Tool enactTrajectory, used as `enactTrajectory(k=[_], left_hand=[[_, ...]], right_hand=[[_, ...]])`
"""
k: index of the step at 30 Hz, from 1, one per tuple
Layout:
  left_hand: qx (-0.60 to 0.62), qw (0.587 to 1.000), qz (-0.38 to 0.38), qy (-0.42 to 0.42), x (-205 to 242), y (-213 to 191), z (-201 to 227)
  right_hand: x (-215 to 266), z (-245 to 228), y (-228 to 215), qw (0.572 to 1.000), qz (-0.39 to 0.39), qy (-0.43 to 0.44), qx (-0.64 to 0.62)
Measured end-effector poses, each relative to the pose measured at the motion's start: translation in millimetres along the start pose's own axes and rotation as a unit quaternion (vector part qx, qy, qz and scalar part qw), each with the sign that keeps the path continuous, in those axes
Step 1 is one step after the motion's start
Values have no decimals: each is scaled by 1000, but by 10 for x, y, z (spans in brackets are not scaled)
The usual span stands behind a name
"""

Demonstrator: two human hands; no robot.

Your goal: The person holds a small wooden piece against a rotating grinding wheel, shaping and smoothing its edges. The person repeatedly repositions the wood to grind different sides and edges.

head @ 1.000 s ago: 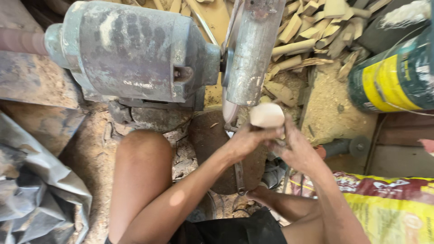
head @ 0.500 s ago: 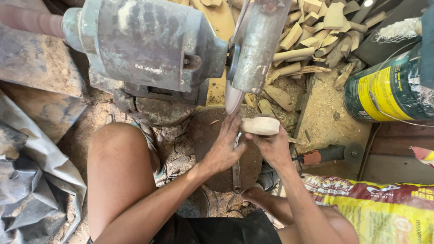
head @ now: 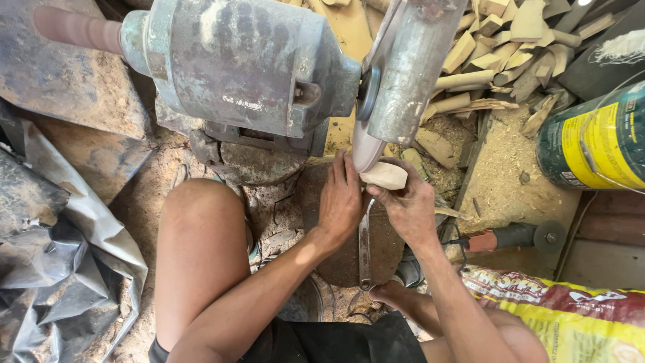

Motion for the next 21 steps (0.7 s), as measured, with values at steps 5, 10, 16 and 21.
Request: enactTrajectory(k=[5,10,16,21], left_hand=[[8,999,-5,-31,-94,39,-35],[48,997,-12,-59,-163,62,-59],[59,996,-5,-62,-191,33,-47],[73,996,8,-41,-185,17,43]], right_hand=[[-97,-33,-13,999,9,-12,29],[-184,-15,-2,999,5,-26,24],[-225,30,2,1000,4,-18,22],[-240,-29,-21,997,4,-37,69]])
Point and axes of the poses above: each hand's wrist, its own x-axis away from the middle knuckle, its own y-axis out of the palm, z = x × y, the point moved 9 cm from there along -x, towards the middle knuckle, and after that the axes turned 4 degrees about x, right-handed, at the moved point
